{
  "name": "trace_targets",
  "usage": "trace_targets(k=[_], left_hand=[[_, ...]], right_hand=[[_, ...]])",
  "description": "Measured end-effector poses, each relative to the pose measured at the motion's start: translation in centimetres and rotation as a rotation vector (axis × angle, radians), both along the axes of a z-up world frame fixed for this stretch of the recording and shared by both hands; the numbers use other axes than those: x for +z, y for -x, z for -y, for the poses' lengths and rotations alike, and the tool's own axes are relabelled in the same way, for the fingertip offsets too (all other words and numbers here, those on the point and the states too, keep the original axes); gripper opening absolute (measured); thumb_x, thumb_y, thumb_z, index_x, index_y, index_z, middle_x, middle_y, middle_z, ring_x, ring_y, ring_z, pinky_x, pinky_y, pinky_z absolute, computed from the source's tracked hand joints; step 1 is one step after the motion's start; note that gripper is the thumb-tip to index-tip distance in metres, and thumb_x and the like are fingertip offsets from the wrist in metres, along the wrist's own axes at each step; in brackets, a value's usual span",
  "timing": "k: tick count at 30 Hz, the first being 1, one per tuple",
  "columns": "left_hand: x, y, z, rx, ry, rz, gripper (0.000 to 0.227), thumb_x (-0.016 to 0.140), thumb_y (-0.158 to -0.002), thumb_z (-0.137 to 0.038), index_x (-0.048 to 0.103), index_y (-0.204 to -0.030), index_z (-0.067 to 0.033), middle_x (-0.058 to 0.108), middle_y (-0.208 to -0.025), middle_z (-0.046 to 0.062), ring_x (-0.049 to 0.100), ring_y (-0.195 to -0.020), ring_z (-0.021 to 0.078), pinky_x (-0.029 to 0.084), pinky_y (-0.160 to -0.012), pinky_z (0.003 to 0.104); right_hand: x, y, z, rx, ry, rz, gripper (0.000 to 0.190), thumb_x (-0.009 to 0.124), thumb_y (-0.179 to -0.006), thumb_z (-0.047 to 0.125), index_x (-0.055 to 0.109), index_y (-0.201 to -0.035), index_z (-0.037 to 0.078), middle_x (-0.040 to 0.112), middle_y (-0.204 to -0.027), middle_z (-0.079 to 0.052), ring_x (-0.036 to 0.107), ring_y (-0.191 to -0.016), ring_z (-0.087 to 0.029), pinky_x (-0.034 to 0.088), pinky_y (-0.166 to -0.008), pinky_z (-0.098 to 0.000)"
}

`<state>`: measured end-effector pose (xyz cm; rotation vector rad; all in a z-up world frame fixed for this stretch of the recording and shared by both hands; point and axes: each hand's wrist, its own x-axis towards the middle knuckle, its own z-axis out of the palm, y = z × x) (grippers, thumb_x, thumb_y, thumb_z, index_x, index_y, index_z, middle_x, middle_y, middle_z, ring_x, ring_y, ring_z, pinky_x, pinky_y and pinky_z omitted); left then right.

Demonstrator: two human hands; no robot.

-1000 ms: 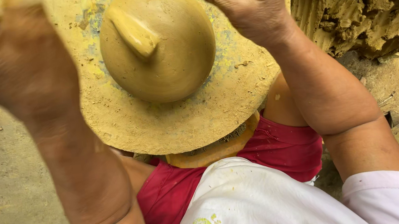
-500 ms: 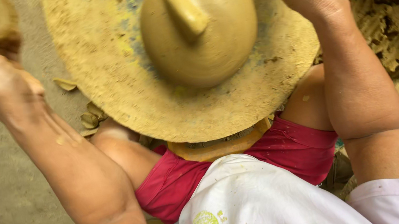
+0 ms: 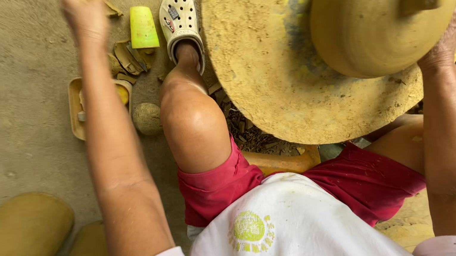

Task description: The person shapes clay on a pottery wheel by hand and using a sponge to smooth the surface, then uses a thin tool to carve details into the clay.

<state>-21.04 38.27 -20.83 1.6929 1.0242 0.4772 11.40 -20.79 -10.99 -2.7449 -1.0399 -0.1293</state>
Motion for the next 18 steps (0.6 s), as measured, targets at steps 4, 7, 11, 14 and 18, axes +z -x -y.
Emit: trace_targets(k=[4, 7, 11, 14, 18], left_hand=[[-14.3, 5.0, 6.0, -0.242, 0.029, -0.588, 0.093, 0.080, -0.093, -0.030, 0.023, -0.163, -0.0065, 0.041, -0.158, 0.027, 0.044, -0.145, 0.0449, 0.039, -0.121, 0.049], [-20.3, 7.4, 8.8, -0.122, -0.022, -0.676, 0.105, 0.084, -0.088, -0.040, 0.013, -0.159, -0.0070, 0.034, -0.154, 0.029, 0.039, -0.136, 0.0472, 0.036, -0.105, 0.056], [-22.9, 7.7, 9.1, -0.048, -0.124, -0.780, 0.070, 0.076, -0.093, -0.034, 0.038, -0.144, -0.0043, 0.054, -0.141, 0.025, 0.054, -0.129, 0.0436, 0.046, -0.106, 0.051], [-22.5, 7.1, 7.5, -0.029, -0.124, -0.824, 0.036, 0.066, -0.106, -0.029, 0.054, -0.132, -0.0074, 0.067, -0.129, 0.022, 0.064, -0.116, 0.0436, 0.053, -0.097, 0.053], [-17.8, 7.1, 7.0, 0.174, -0.112, -0.470, 0.019, 0.058, -0.108, -0.019, 0.060, -0.124, -0.0094, 0.072, -0.113, 0.017, 0.069, -0.093, 0.0343, 0.057, -0.079, 0.045]], right_hand=[[-2.0, 0.4, 1.4, -0.333, -0.405, -0.297, 0.034, 0.061, -0.118, 0.026, 0.053, -0.148, 0.013, 0.048, -0.150, -0.009, 0.048, -0.143, -0.032, 0.047, -0.124, -0.0474], [-3.2, 1.3, 1.8, -0.433, -0.382, -0.303, 0.036, 0.063, -0.116, 0.024, 0.053, -0.149, 0.013, 0.047, -0.151, -0.010, 0.046, -0.145, -0.032, 0.044, -0.126, -0.0477], [-3.2, 1.1, 2.4, -0.480, -0.276, -0.287, 0.041, 0.065, -0.113, 0.021, 0.052, -0.150, 0.013, 0.045, -0.154, -0.012, 0.043, -0.147, -0.032, 0.041, -0.127, -0.0481], [-3.8, 1.5, 2.4, -0.494, -0.238, -0.303, 0.044, 0.067, -0.111, 0.019, 0.051, -0.152, 0.013, 0.044, -0.155, -0.013, 0.040, -0.149, -0.033, 0.038, -0.128, -0.0484], [-4.1, 2.4, 2.3, -0.465, -0.241, -0.294, 0.049, 0.069, -0.108, 0.016, 0.050, -0.153, 0.012, 0.042, -0.157, -0.014, 0.038, -0.151, -0.033, 0.035, -0.129, -0.0488]])
